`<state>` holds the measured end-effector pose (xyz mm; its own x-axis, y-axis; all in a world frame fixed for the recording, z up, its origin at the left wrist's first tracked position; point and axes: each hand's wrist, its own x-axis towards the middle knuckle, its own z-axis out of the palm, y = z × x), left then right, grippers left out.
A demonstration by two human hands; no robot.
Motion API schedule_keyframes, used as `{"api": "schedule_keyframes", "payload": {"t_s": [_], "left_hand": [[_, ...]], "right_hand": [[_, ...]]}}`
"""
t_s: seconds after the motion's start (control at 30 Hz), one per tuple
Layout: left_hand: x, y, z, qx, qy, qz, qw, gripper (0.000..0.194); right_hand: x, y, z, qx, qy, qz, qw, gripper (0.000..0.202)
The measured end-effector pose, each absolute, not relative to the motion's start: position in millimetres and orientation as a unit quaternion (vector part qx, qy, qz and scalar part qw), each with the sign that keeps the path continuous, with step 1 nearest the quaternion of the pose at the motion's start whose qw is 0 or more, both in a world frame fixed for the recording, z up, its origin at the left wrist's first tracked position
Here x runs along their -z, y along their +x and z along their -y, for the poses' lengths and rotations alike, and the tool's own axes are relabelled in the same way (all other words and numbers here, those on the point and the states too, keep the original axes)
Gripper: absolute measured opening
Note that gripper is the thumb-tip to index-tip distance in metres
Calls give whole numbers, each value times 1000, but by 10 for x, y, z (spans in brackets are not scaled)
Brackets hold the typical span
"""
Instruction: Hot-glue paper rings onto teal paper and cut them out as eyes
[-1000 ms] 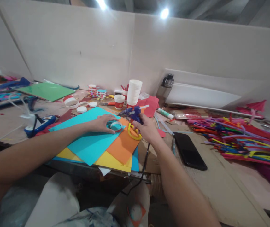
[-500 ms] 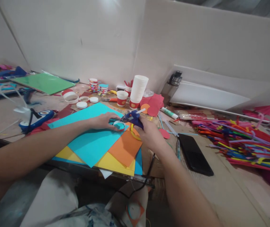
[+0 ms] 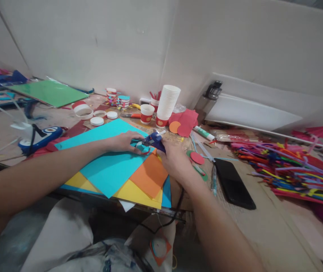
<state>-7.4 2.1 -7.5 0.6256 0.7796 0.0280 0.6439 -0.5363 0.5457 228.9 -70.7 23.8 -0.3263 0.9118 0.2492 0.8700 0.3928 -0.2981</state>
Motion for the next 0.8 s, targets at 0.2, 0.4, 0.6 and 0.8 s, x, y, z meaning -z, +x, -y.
{"api": "schedule_keyframes", "payload": {"t_s": [0.2, 0.4, 0.6, 0.8], "left_hand": [[59, -72, -23, -129, 870, -407, 246, 60], [52, -73, -13, -120, 867, -418, 242, 59], [68, -91, -22, -126, 872, -405, 245, 58], [53, -82, -17, -123, 870, -410, 246, 61]], "right_hand": [[-205, 2254, 674, -33, -543, 820, 177, 25], [-284, 2228, 733, -6, -553, 819, 151, 23], [-310, 2250, 782, 27, -569, 812, 126, 25], [-341, 2268, 839, 19, -592, 799, 106, 28]]}}
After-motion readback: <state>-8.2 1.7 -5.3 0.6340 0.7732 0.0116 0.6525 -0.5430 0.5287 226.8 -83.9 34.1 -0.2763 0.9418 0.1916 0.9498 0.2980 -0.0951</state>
